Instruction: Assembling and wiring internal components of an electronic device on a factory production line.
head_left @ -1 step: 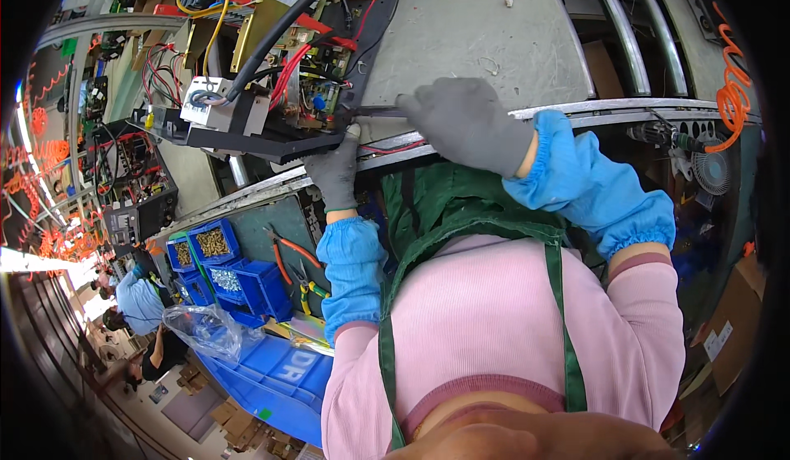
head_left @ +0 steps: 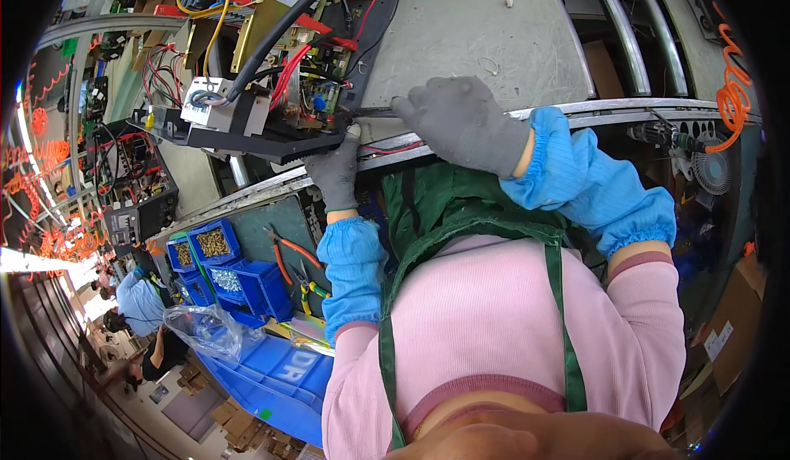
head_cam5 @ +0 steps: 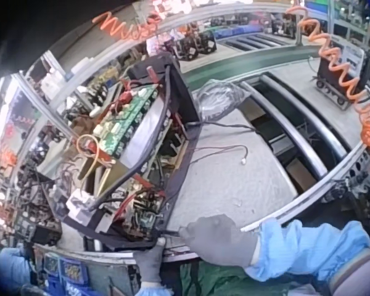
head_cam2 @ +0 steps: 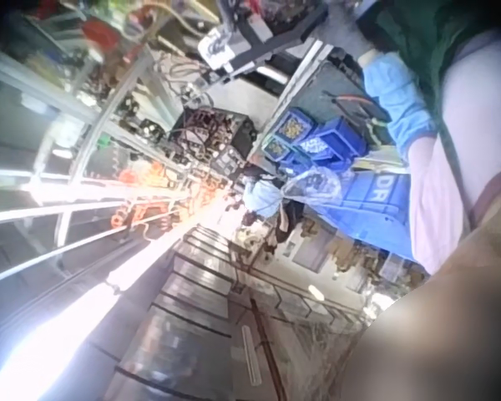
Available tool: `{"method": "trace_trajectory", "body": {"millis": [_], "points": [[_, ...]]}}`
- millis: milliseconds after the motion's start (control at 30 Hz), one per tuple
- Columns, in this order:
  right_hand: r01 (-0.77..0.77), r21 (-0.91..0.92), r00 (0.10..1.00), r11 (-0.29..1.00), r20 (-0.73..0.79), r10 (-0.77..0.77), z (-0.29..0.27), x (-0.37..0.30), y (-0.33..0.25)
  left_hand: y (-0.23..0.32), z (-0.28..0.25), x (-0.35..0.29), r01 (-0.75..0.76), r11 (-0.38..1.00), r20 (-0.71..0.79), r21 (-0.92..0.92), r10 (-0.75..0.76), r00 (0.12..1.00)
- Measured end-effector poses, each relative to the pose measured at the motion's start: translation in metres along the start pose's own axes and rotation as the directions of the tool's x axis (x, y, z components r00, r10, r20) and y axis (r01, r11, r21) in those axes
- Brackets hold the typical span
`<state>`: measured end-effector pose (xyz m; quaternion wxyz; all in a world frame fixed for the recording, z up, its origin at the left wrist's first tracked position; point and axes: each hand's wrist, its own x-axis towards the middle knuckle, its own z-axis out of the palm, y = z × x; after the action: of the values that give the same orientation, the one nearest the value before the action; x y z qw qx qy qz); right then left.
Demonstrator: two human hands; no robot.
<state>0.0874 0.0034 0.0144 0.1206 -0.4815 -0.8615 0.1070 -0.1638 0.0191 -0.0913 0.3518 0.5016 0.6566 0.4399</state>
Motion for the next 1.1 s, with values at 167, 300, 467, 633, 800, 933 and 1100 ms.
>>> {"method": "trace_trajectory", "body": {"millis": [167,300,467,633,800,933,1100], "points": [[0.123,-0.090,0.984,0.988,-0.116,-0.133,-0.007,0.015,-0.011,-0.005,-0.005,0.004,0.020,0.967,0.043,0.255,-0.032,0.999],[0.205,-0.105,0.959,0.973,-0.177,-0.221,-0.014,0.026,-0.015,-0.020,-0.009,0.007,-0.025,0.938,0.023,0.345,0.018,1.000],[0.286,-0.051,0.958,0.957,-0.013,-0.287,-0.031,0.055,-0.006,0.008,0.003,-0.002,-0.022,0.990,-0.041,0.140,0.028,0.999],[0.206,0.126,0.927,0.970,0.293,-0.235,-0.046,0.072,-0.014,0.005,-0.004,0.001,-0.012,0.978,0.037,0.208,0.004,0.999],[0.028,0.205,0.878,0.978,0.462,-0.121,-0.029,0.073,-0.010,0.008,-0.003,0.002,0.018,0.989,0.016,-0.150,-0.016,1.000],[0.017,0.169,0.933,0.985,0.351,-0.077,-0.025,0.061,-0.012,0.034,-0.039,0.004,0.203,0.978,0.243,0.041,-0.207,0.948],[0.020,0.069,0.931,0.997,0.363,-0.044,-0.033,0.055,-0.015,0.136,-0.091,-0.022,-0.212,0.977,-0.052,-0.032,0.210,0.976]]}}
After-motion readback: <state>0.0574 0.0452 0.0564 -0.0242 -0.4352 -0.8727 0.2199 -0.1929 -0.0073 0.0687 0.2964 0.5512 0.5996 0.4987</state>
